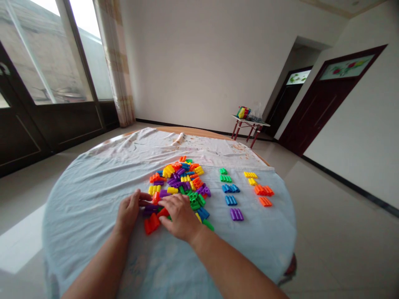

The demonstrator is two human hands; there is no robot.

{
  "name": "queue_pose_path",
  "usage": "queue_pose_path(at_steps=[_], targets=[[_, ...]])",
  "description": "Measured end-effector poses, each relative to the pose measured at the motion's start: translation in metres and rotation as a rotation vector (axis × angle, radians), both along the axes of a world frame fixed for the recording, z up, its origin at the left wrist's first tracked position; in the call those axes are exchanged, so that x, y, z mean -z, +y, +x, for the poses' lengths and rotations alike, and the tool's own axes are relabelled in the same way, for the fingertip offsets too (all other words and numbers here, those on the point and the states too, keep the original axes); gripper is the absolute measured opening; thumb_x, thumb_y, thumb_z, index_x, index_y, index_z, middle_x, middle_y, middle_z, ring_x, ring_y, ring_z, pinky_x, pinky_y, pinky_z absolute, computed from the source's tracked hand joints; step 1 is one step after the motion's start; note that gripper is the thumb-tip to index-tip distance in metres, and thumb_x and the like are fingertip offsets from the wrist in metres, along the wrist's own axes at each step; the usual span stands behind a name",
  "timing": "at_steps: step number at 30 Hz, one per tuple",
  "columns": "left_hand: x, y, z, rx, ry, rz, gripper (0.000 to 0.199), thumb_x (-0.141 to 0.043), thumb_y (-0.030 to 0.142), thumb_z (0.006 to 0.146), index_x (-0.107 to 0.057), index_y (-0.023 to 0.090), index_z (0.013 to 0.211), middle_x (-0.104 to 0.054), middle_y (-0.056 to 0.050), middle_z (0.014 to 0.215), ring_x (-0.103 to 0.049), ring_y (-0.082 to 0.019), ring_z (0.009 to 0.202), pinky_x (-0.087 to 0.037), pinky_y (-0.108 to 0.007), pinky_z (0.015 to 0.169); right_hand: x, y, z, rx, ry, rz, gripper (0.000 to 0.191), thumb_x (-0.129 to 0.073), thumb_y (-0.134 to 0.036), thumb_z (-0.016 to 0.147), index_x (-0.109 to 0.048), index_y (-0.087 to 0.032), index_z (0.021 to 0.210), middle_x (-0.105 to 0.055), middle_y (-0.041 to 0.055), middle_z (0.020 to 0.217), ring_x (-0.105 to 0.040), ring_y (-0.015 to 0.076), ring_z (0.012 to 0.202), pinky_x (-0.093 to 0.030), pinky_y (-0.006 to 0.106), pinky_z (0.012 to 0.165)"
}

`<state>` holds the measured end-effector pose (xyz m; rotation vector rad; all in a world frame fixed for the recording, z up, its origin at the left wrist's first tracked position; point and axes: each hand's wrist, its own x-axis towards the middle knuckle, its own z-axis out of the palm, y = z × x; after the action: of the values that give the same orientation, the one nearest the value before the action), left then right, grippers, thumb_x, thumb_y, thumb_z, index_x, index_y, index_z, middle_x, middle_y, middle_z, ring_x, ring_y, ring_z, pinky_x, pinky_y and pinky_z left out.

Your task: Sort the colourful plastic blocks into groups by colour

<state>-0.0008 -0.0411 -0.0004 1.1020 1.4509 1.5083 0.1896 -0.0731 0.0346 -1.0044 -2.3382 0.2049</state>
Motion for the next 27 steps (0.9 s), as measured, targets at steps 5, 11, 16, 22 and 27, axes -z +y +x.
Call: queue_pose_path(at_steps=[5,11,16,22,27], targets=[[-0.001,0.0,0.001,0.042,-0.032,0.017,0.044,-0.05,0.054,0.071,-0.063,0.014,0.062,-0.068,-0.01,0.062,-0.063,-0.021,0.054,-0.052,-0.033,0.053,0.003,0.006,-0.032,0.021,-0.088,-0.023,0.034,-0.058,-0.032,0.082,-0.056,-0.021,0.115,-0.062,0.0057,0.111,-0.05,0.022,0.104,-0.036,0.039,0.091],[-0.001,0.002,0.0,0.0,-0.049,0.024,0.044,-0.047,0.055,0.072,-0.063,0.015,0.063,-0.068,-0.009,0.061,-0.063,-0.021,0.053,-0.052,-0.033,0.052,0.007,0.008,-0.037,0.046,-0.213,0.002,0.019,-0.049,-0.029,0.087,-0.064,-0.021,0.096,-0.065,0.0061,0.097,-0.05,0.0235,0.099,-0.037,0.041,0.084],[0.002,0.003,-0.004,-0.111,-0.067,0.026,0.046,-0.039,0.054,0.075,-0.061,0.016,0.063,-0.066,-0.008,0.06,-0.063,-0.022,0.055,-0.053,-0.035,0.054,0.005,0.006,-0.034,0.062,-0.224,-0.011,0.02,-0.046,-0.026,0.088,-0.064,-0.022,0.095,-0.065,0.0066,0.099,-0.048,0.023,0.102,-0.036,0.04,0.085],[0.005,0.005,-0.01,-0.289,-0.053,0.03,0.045,-0.03,0.046,0.081,-0.06,0.015,0.067,-0.064,-0.006,0.063,-0.062,-0.018,0.059,-0.051,-0.032,0.061,0.011,0.002,-0.027,0.053,-0.184,0.003,0.021,-0.042,-0.02,0.089,-0.061,-0.021,0.098,-0.066,0.0047,0.094,-0.05,0.0212,0.096,-0.035,0.041,0.089],[0.006,0.008,-0.008,-0.275,-0.021,0.01,0.044,-0.032,0.046,0.081,-0.06,0.016,0.065,-0.063,-0.005,0.061,-0.059,-0.017,0.056,-0.049,-0.031,0.058,0.009,-0.002,-0.028,0.051,-0.164,0.026,0.022,-0.046,-0.027,0.087,-0.059,-0.021,0.103,-0.066,0.0055,0.099,-0.05,0.0223,0.101,-0.035,0.042,0.089]])
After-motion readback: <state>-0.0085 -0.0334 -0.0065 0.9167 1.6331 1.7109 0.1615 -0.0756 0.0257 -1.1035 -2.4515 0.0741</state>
